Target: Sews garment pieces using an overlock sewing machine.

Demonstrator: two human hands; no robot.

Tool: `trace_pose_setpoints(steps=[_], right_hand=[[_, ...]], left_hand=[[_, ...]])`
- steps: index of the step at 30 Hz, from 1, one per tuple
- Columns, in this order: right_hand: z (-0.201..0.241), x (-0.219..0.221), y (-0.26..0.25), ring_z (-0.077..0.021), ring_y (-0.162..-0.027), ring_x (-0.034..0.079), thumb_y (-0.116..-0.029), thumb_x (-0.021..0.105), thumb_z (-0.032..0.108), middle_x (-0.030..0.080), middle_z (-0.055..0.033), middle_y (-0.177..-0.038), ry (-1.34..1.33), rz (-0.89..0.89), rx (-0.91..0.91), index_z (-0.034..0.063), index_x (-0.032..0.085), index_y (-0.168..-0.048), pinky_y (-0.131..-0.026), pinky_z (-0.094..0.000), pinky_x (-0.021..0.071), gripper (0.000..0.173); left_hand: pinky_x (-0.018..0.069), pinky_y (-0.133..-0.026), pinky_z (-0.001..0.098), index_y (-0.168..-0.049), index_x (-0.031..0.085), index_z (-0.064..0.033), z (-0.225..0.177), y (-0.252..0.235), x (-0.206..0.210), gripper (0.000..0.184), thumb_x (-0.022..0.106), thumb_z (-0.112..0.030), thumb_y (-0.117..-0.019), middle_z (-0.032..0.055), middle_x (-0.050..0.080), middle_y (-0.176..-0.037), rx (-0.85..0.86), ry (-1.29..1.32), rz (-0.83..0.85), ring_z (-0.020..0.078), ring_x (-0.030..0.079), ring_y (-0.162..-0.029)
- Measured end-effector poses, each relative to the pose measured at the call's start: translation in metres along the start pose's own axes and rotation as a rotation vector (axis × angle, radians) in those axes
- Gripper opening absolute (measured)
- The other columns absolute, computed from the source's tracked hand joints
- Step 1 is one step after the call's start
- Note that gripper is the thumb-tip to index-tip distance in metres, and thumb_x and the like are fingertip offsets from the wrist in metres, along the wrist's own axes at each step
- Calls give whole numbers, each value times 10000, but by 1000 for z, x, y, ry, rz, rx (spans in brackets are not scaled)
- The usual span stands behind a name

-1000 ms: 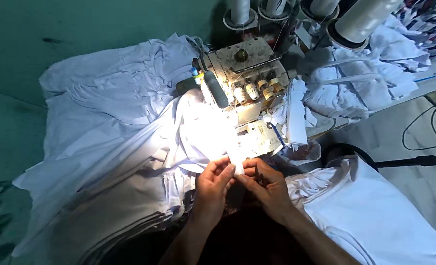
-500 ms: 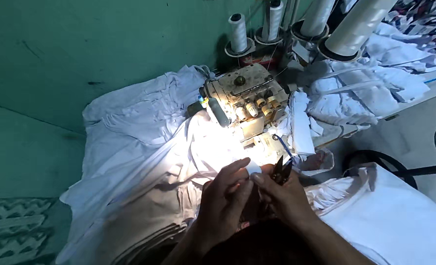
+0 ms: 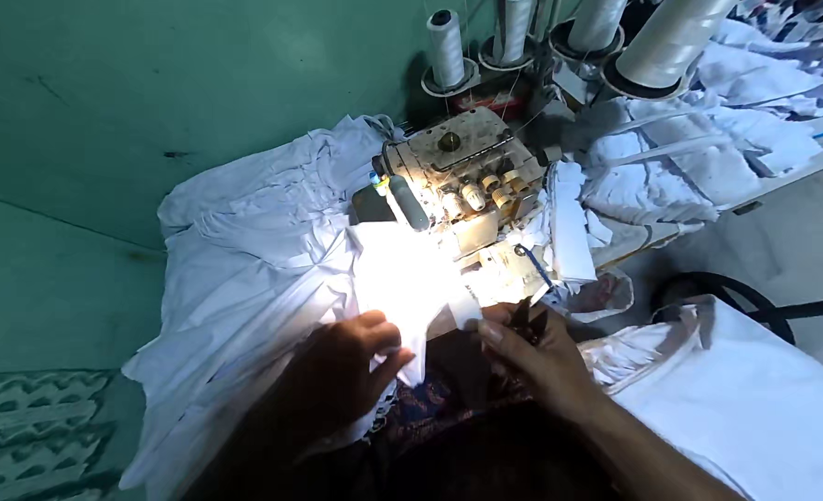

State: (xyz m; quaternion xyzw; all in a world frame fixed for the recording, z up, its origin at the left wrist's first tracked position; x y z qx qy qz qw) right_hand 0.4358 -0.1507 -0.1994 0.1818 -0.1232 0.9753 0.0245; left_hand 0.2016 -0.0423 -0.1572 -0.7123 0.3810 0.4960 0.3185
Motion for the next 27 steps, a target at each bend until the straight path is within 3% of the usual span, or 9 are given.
trace_pose_setpoints(steps=[5, 8, 11, 16, 17, 20, 21, 24, 27], right_hand=[[3, 18, -24, 11, -573, 496, -1097, 475, 378, 548, 47, -679, 56, 382, -7, 4, 680, -1152, -537, -168, 442, 430], [3, 22, -20, 5, -577, 500, -1073, 540, 371, 552, 25, -676, 165, 489, -61, -20, 680, -1120, -540, -167, 442, 418], [5, 13, -3, -10, -534, 435, -1015, 656, 377, 480, 46, -626, 269, 420, -46, 14, 656, -1080, -494, -181, 368, 369], [28, 18, 22, -27, -594, 537, -949, 730, 434, 570, 17, -695, 501, 331, -146, 20, 629, -1143, -530, -208, 470, 468], [33, 20, 25, -29, -605, 554, -938, 742, 438, 587, 12, -702, 542, 325, -165, 28, 632, -1109, -540, -208, 483, 457], [40, 19, 26, -29, -586, 533, -929, 748, 444, 562, 15, -673, 619, 309, -187, 52, 622, -997, -519, -203, 449, 417], [38, 16, 24, -26, -590, 531, -933, 748, 429, 561, 18, -679, 576, 299, -180, 44, 625, -1020, -523, -201, 449, 414], [19, 1, 14, -8, -613, 537, -983, 704, 346, 601, 21, -749, 365, 166, -131, 0, 590, -1315, -552, -185, 487, 493], [-30, -30, 4, -29, -536, 484, -984, 669, 465, 572, 54, -682, 654, 59, -2, 83, 635, -1316, -496, -229, 450, 508]], left_hand=[[441, -480, 262, -911, 678, -177, -53, 7, -19, 274, 567, -395, -1034, -20, 612, -758, 157, 43, -103, 85, 571, -584], [434, -500, 250, -937, 683, -175, -60, 4, -32, 260, 568, -390, -1029, -20, 614, -767, 144, 38, -141, 77, 565, -603], [445, -508, 292, -902, 703, -189, -40, 2, -38, 389, 532, -514, -1028, -28, 609, -757, 64, 0, -103, 88, 555, -598], [506, -648, 209, -874, 650, -151, -71, -18, -40, 253, 570, -338, -1025, 31, 673, -1200, 268, 160, -65, 46, 621, -806], [517, -653, 222, -923, 660, -151, -75, -22, -39, 256, 550, -352, -1038, 26, 684, -1173, 289, 155, -63, 55, 635, -812], [478, -585, 244, -1059, 653, -157, -69, -29, -31, 319, 505, -440, -1053, -12, 626, -858, 289, 144, -34, 73, 587, -698], [487, -599, 242, -1037, 670, -151, -65, -28, -29, 319, 519, -431, -1053, 1, 627, -862, 280, 160, -26, 78, 596, -715], [515, -677, 182, -943, 666, -126, -45, -22, -31, 287, 554, -367, -1054, 12, 656, -967, 204, 240, -44, 31, 608, -793], [514, -638, 200, -907, 671, -122, -18, -8, -54, 324, 545, -383, -1054, -19, 648, -824, 83, 191, -51, 17, 604, -719]])
Point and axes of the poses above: each hand's wrist, its own y-axis away from the middle knuckle, its own x-axis out of the palm, z = x × y, the point moved 2 cm from there along -y, towards the middle knuckle
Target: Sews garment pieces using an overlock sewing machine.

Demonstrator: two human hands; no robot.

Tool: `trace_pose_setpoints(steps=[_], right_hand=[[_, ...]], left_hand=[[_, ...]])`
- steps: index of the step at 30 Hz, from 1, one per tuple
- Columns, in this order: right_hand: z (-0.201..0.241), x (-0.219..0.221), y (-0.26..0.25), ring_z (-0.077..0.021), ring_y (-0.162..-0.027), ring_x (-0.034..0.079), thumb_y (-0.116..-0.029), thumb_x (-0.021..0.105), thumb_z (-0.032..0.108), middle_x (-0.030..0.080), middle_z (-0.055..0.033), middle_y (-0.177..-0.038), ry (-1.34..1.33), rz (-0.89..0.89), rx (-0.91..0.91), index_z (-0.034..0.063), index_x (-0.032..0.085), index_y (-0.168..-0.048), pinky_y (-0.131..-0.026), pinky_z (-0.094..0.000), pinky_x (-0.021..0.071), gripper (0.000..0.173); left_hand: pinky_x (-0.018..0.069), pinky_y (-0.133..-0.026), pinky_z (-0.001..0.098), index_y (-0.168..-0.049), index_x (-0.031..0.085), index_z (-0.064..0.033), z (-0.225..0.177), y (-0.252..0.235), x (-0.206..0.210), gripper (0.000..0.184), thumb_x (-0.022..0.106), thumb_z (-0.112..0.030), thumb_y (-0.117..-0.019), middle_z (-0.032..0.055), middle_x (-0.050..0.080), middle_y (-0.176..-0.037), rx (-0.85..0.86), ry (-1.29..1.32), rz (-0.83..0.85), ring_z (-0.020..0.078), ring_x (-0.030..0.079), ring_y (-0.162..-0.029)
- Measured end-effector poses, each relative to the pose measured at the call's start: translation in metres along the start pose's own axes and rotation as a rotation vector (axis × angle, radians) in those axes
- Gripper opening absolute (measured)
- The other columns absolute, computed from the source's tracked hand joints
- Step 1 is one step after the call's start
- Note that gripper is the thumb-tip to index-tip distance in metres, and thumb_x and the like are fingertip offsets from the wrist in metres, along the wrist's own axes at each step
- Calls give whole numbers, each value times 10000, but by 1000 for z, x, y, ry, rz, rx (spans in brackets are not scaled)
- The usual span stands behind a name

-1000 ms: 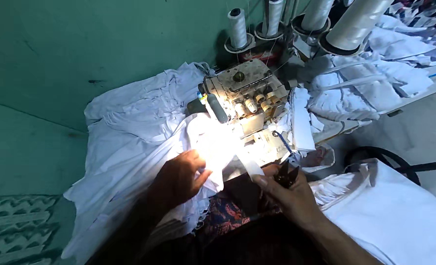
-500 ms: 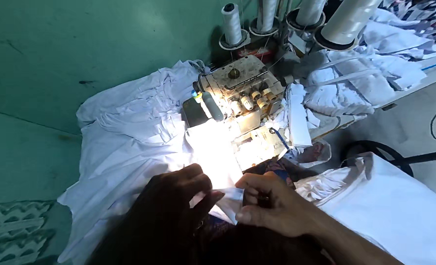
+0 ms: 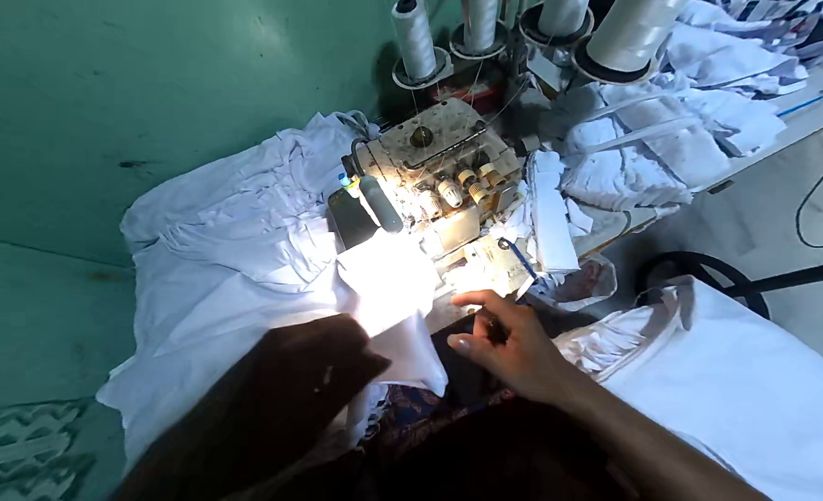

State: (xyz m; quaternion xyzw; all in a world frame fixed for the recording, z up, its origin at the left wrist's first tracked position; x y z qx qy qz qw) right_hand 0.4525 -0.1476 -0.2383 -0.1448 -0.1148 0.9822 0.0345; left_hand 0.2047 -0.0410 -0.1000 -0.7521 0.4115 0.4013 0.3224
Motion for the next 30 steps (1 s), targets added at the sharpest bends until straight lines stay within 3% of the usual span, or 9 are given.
trace_pose_setpoints(steps=[1, 3, 6, 10, 13, 18, 20, 24, 30], right_hand=[[-17, 6, -1, -100, -544, 538, -967, 657, 532, 593, 17, -673, 153, 117, 75, 105, 671, -1266, -524, -317, 500, 522], [-29, 28, -10, -316, -825, 700, -935, 669, 568, 705, -133, -873, 428, 601, 227, 84, 685, -1200, -770, -565, 576, 552], [6, 86, -49, -458, -1071, 649, -908, 742, 407, 674, -245, -1120, 595, 962, 182, 12, 677, -1162, -856, -699, 502, 474], [66, 185, -121, -248, -1123, 677, -887, 713, 518, 737, -104, -1160, 324, 255, -426, 121, 744, -1177, -971, -480, 536, 493], [87, 218, -131, -205, -1115, 677, -937, 636, 537, 738, -56, -1138, 314, 177, -501, 176, 745, -1162, -947, -450, 548, 439], [19, 152, -87, -346, -976, 707, -984, 647, 427, 729, -150, -993, 295, 626, -86, 82, 702, -1157, -835, -621, 551, 390], [-19, 115, -73, -273, -979, 718, -1008, 599, 332, 745, -110, -1014, 258, 496, 23, 97, 727, -1130, -883, -550, 566, 295], [-17, 49, -71, -120, -726, 643, -1028, 594, 369, 664, -35, -764, 294, -71, -155, 82, 716, -823, -674, -329, 550, 373], [54, 38, -93, 6, -672, 550, -948, 745, 355, 693, 13, -955, 76, -43, -358, 112, 763, -1070, -581, -185, 490, 272]], left_hand=[[488, -579, 218, -897, 658, -133, 4, 4, -11, 351, 529, -420, -1053, -33, 606, -755, -46, -81, 7, 26, 570, -654], [462, -510, 303, -906, 654, -138, 7, 11, -32, 424, 484, -498, -1052, -22, 561, -700, -115, -293, 40, 93, 540, -586], [429, -431, 373, -884, 662, -142, 8, 8, -54, 488, 420, -531, -1051, -5, 550, -665, -116, -631, 53, 162, 546, -523], [419, -412, 451, -760, 625, -150, 10, -7, -76, 569, 423, -626, -998, 26, 527, -603, -231, -904, 12, 241, 571, -505], [402, -423, 448, -752, 609, -163, 12, -3, -87, 645, 383, -732, -956, 21, 509, -592, -312, -948, 3, 239, 561, -506], [451, -440, 425, -853, 675, -167, 11, 26, -74, 558, 401, -625, -1014, 3, 579, -673, -272, -789, 26, 201, 610, -565], [453, -443, 418, -899, 682, -159, 11, 37, -65, 563, 392, -625, -1022, 10, 591, -701, -275, -753, 27, 206, 615, -577], [407, -423, 377, -884, 670, -156, 4, 43, -52, 494, 416, -550, -1039, 3, 565, -694, -209, -698, -37, 183, 572, -541], [400, -445, 325, -880, 656, -193, -9, 39, -58, 391, 423, -448, -1064, -41, 543, -686, -129, -585, -37, 121, 547, -558]])
Point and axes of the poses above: each hand's wrist, its own y-axis away from the middle knuckle, its own x-axis out of the palm, z = x × y, the point moved 2 cm from there along -y, towards the middle knuckle
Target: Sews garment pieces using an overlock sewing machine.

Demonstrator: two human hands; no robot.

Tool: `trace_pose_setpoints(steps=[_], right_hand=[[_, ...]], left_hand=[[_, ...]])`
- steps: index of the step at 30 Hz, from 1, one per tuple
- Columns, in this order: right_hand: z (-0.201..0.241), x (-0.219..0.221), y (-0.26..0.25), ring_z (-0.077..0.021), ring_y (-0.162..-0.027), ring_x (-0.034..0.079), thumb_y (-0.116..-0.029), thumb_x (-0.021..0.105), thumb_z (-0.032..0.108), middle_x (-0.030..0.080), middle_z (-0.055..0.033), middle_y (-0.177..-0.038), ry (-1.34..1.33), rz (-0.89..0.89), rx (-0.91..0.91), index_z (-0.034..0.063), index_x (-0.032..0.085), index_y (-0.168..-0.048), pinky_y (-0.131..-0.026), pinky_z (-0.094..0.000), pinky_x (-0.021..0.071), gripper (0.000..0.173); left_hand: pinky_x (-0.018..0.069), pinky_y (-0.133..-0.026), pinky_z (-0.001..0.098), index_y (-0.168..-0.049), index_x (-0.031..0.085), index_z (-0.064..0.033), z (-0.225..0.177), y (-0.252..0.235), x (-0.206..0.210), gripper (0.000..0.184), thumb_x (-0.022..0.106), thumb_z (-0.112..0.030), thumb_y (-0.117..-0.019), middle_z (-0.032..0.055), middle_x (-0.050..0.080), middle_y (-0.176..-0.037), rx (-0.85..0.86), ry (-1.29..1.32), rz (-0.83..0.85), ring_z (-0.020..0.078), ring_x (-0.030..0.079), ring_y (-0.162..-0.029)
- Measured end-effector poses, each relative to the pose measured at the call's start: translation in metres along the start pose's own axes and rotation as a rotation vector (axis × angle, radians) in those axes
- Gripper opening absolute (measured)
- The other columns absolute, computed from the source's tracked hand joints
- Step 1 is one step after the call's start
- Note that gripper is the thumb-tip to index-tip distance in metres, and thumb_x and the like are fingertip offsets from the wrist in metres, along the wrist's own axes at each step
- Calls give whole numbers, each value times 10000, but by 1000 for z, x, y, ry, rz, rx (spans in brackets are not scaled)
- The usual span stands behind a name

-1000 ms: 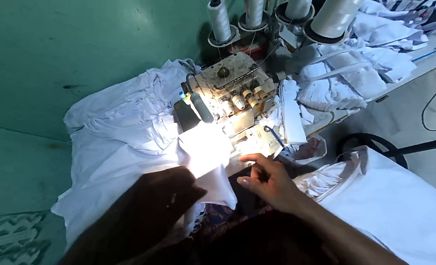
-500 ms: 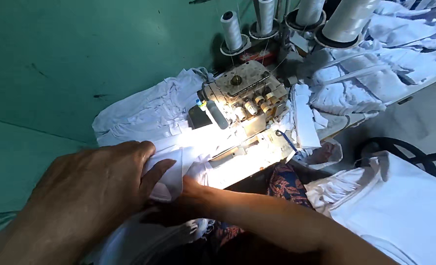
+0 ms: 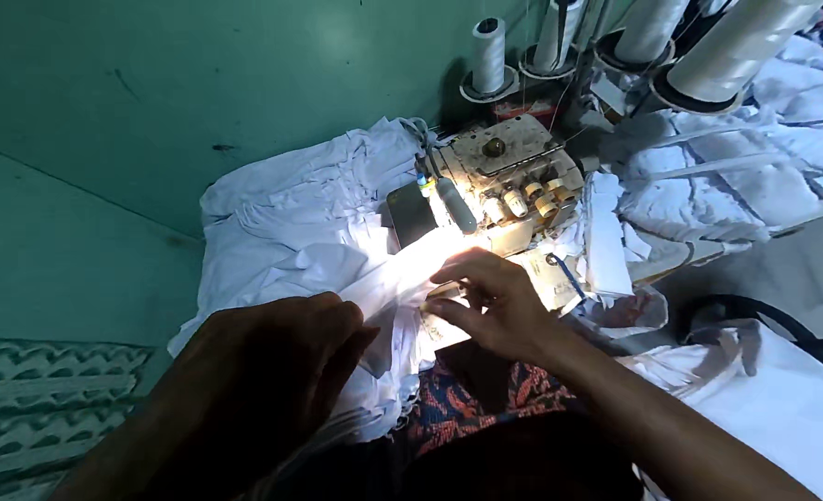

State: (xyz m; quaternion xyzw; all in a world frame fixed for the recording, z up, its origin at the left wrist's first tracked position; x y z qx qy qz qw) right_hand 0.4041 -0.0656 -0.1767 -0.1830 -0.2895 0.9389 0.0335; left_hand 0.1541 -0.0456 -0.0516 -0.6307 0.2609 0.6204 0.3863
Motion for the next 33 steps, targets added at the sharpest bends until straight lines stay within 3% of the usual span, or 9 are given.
trace_pose_setpoints(steps=[4, 7, 10, 14, 18, 24, 27, 30, 33], right_hand=[[19, 13, -19, -28, -754, 600, -944, 737, 419, 695, 16, -1079, -79, 197, 17, 125, 732, -1178, -648, -245, 544, 376], [23, 15, -18, -36, -772, 623, -985, 691, 392, 712, 8, -952, -133, 304, -22, 89, 752, -1077, -690, -242, 544, 323], [19, -1, 17, -70, -721, 618, -1012, 657, 274, 692, -27, -815, -97, 219, -22, 46, 735, -918, -673, -253, 525, 258], [-5, -22, 101, -68, -784, 647, -1027, 640, 255, 690, -28, -885, -60, 81, 171, 62, 712, -950, -695, -240, 564, 220], [-28, -13, 141, -73, -804, 675, -1016, 666, 251, 710, -17, -906, -94, -7, 256, 76, 714, -944, -701, -247, 589, 196], [-52, -10, 100, -56, -661, 559, -1007, 674, 316, 596, -14, -740, -93, -41, 268, 59, 666, -820, -582, -219, 482, 318], [-62, -10, 78, -53, -626, 515, -1004, 674, 340, 539, -9, -687, -109, -48, 270, 59, 623, -753, -557, -213, 437, 381], [-72, -7, 62, -48, -623, 517, -990, 693, 342, 552, -6, -684, -157, -41, 270, 61, 619, -730, -559, -213, 433, 390], [-78, -7, 52, -41, -638, 528, -992, 686, 325, 570, -3, -704, -173, -43, 269, 62, 639, -744, -568, -208, 442, 365]], left_hand=[[424, -460, 360, -886, 652, -169, -3, 3, -2, 399, 412, -428, -1073, -2, 575, -707, 56, -22, 9, 168, 589, -600], [425, -482, 370, -903, 652, -163, -11, -2, -2, 370, 451, -430, -1060, 17, 587, -727, 127, 11, -5, 185, 588, -616], [438, -521, 378, -915, 654, -161, -19, -16, 5, 457, 486, -572, -1024, 26, 599, -740, 144, 29, -17, 196, 591, -640], [394, -441, 339, -741, 622, -171, -6, -50, 47, 593, 458, -696, -962, -26, 512, -612, 199, 21, -43, 144, 531, -527], [401, -441, 357, -696, 591, -182, 36, -81, 87, 577, 512, -711, -913, -34, 509, -599, 201, 35, -10, 144, 537, -516], [412, -439, 358, -792, 616, -212, 80, -89, 69, 479, 553, -673, -909, -63, 528, -668, 132, 30, 7, 119, 543, -543], [446, -491, 393, -797, 641, -127, 66, -94, 34, 483, 615, -600, -887, 1, 570, -698, 28, 66, 80, 173, 587, -605], [456, -614, 387, -808, 657, -10, 45, -99, 10, 422, 741, -419, -869, 99, 632, -759, -166, 140, 206, 224, 629, -726], [455, -576, 356, -786, 646, -31, 34, -100, 15, 406, 718, -416, -896, 78, 617, -722, -92, 149, 128, 189, 616, -672]])
Point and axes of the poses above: each hand's wrist, its own y-axis away from the middle knuckle, its own x-axis out of the palm, z = x × y, the point moved 2 cm from there along -y, towards the middle knuckle
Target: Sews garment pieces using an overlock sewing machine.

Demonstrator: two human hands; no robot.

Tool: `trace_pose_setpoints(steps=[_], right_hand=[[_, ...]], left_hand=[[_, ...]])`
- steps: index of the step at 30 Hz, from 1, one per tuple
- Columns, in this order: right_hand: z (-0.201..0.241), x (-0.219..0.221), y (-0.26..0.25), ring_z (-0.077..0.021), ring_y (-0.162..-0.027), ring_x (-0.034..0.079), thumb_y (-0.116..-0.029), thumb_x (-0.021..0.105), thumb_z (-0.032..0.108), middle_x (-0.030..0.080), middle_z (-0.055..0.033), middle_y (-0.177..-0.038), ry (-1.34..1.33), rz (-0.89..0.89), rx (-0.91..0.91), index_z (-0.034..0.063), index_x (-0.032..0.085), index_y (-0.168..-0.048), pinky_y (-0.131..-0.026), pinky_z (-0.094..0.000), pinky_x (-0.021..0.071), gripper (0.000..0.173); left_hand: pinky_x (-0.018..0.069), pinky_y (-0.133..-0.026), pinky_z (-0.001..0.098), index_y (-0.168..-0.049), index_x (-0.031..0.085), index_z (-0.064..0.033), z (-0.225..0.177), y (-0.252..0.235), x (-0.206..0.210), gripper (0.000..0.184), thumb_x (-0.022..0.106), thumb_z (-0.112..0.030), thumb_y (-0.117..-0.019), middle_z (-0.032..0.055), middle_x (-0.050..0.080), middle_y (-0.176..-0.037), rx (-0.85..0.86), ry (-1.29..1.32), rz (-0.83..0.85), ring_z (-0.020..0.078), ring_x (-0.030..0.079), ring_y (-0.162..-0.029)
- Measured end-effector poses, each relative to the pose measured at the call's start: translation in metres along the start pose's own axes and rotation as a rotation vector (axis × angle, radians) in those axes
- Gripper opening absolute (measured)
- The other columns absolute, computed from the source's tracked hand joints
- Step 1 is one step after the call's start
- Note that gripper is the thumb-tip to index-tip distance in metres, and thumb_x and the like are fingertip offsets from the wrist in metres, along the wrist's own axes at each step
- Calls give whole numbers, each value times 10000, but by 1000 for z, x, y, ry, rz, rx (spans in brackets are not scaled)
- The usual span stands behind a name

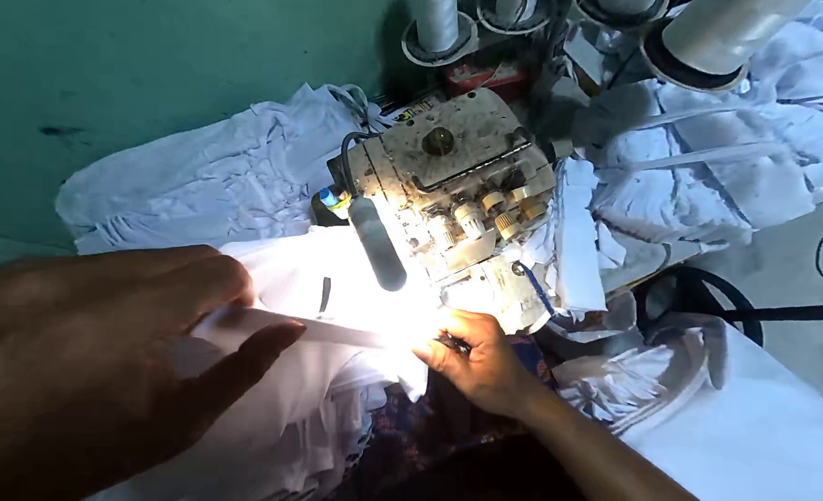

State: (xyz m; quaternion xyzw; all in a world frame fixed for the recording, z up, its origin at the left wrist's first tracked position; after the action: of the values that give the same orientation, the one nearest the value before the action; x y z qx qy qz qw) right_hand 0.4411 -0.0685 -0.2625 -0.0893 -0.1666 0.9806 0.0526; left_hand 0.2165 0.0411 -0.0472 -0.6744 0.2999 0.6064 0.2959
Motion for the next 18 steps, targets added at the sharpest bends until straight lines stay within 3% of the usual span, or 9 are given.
trace_pose_setpoints(steps=[3, 7, 14, 18], right_hand=[[-3, -1, -6, -30, -631, 508, -999, 675, 327, 551, 9, -701, -18, -16, 6, 71, 616, -738, -559, -200, 421, 371], [-6, 2, -10, -19, -622, 492, -990, 683, 306, 532, 18, -688, -48, -22, 19, 70, 607, -726, -553, -187, 407, 362], [-3, 4, -20, -10, -630, 506, -984, 690, 306, 565, 26, -708, -66, -18, 76, 70, 654, -775, -569, -184, 427, 318], [2, 4, -16, 1, -625, 504, -972, 678, 289, 560, 40, -702, -29, -5, 123, 82, 650, -778, -573, -175, 427, 285]], left_hand=[[447, -534, 277, -812, 640, -153, 11, 0, 27, 369, 641, -501, -937, -40, 580, -707, 188, 46, -170, 73, 575, -634], [442, -521, 233, -848, 664, -206, 2, -10, 49, 359, 603, -543, -956, -93, 579, -713, 197, 76, -128, 14, 553, -627], [442, -513, 308, -795, 675, -183, -22, -37, 80, 372, 557, -509, -929, -51, 576, -663, 281, 28, -107, 90, 572, -603], [425, -458, 339, -629, 563, -188, -19, -46, 90, 563, 554, -686, -892, -44, 495, -553, 253, 20, -31, 117, 546, -516]])
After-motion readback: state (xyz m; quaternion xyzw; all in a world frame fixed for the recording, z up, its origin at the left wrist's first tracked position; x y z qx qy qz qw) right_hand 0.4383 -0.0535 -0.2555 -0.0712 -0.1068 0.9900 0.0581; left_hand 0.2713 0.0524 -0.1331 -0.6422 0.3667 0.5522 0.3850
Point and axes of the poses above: each hand's wrist, its own y-axis away from the middle knuckle, its own x-axis out of the palm, z = x × y, the point moved 2 cm from there along -y, towards the middle knuckle
